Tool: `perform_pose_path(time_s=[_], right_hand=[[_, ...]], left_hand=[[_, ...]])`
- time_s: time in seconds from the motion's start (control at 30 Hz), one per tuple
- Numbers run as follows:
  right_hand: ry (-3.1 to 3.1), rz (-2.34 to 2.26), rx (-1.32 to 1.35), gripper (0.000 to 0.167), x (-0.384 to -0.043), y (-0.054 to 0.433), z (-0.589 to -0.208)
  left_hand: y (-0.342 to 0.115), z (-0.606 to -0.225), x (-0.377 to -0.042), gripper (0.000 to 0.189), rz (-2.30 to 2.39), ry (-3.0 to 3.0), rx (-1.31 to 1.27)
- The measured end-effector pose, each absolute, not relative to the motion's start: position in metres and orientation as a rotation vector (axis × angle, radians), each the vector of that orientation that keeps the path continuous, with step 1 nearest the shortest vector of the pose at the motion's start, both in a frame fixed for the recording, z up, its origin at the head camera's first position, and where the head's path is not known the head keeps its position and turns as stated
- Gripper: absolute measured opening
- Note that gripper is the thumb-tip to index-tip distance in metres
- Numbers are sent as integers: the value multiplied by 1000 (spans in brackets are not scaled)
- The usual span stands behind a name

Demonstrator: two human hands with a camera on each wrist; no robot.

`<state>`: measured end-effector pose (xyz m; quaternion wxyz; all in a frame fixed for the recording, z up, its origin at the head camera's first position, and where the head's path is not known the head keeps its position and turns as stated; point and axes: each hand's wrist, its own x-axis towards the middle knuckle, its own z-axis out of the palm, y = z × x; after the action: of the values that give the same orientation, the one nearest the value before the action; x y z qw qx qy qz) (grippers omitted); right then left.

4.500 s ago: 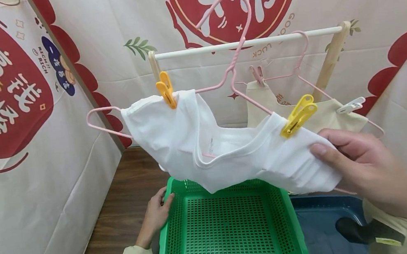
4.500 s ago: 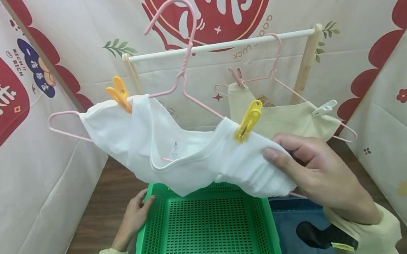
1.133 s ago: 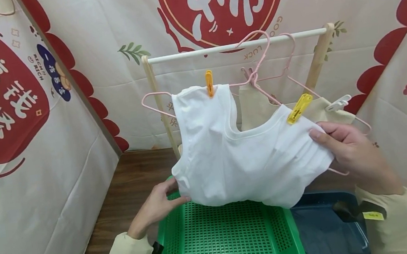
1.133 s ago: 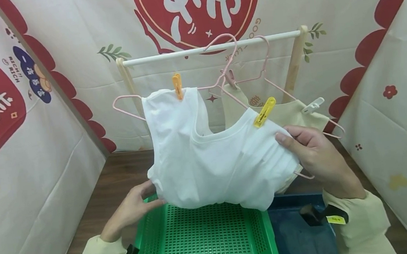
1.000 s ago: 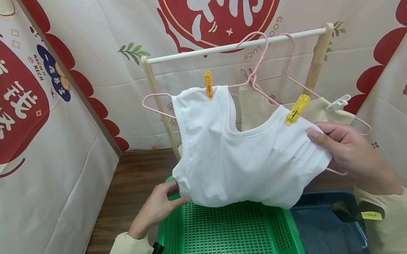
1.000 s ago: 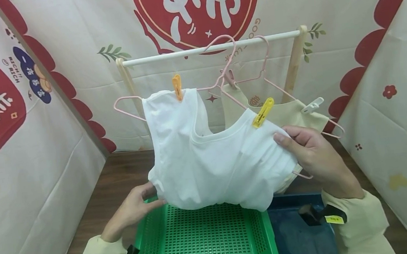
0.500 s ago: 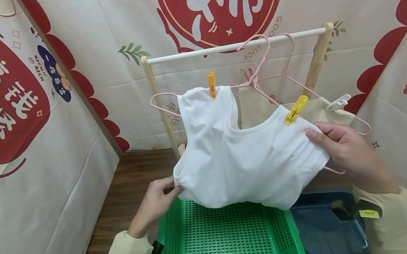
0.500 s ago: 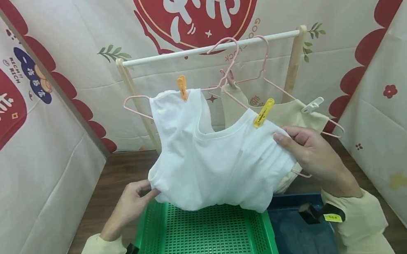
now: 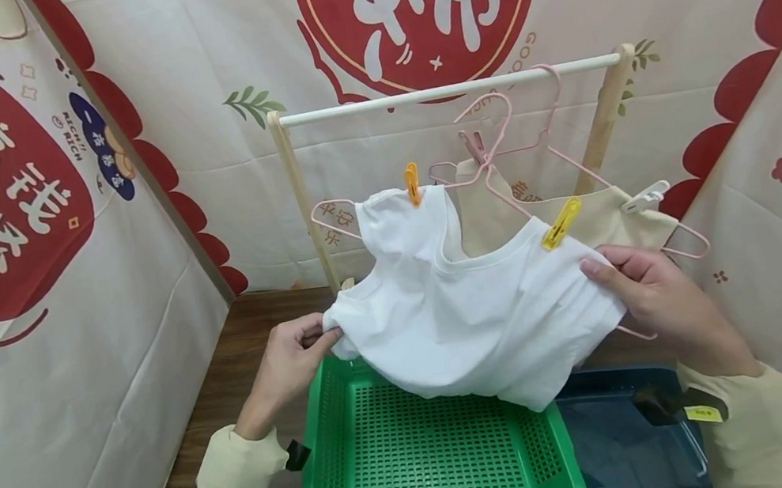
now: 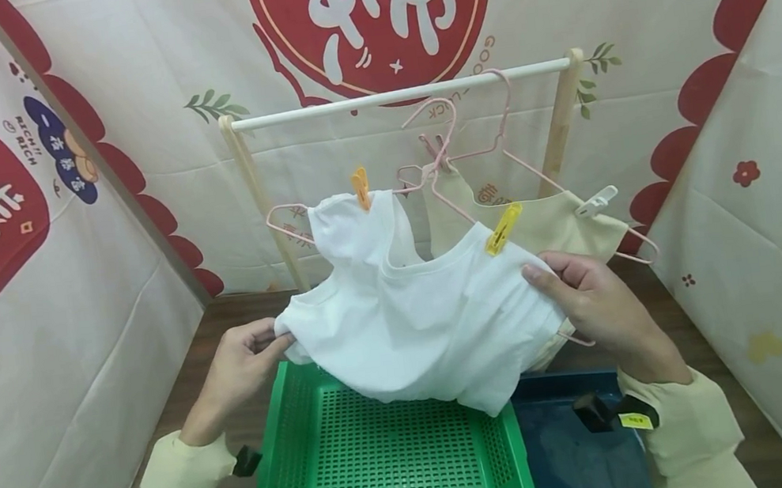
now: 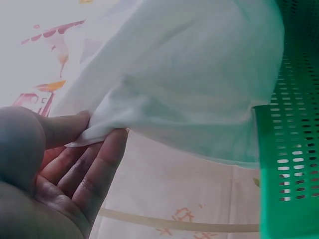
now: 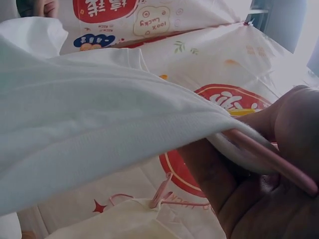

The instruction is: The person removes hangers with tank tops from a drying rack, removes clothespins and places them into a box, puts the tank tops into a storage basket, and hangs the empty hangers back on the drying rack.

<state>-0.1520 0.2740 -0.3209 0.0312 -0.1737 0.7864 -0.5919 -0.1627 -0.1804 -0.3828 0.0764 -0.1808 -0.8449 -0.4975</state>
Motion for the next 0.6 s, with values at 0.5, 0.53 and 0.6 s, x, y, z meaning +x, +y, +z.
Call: perform_pose_path(time_s=[0.5,0.53,0.6], right_hand=[[2427,-1811,-619,28,-161,276,-344],[2431,-1806,-634,28,-162,277,-346],[2433,-1806,-658,28,-163,277,-350]], left_hand=[[-165,-348,-176,22,-1500,-2476,-510],[-164,-346,-177,22,-1493,-2472,-503],[-162,-341,-177,22,-1491,-2461,-487]])
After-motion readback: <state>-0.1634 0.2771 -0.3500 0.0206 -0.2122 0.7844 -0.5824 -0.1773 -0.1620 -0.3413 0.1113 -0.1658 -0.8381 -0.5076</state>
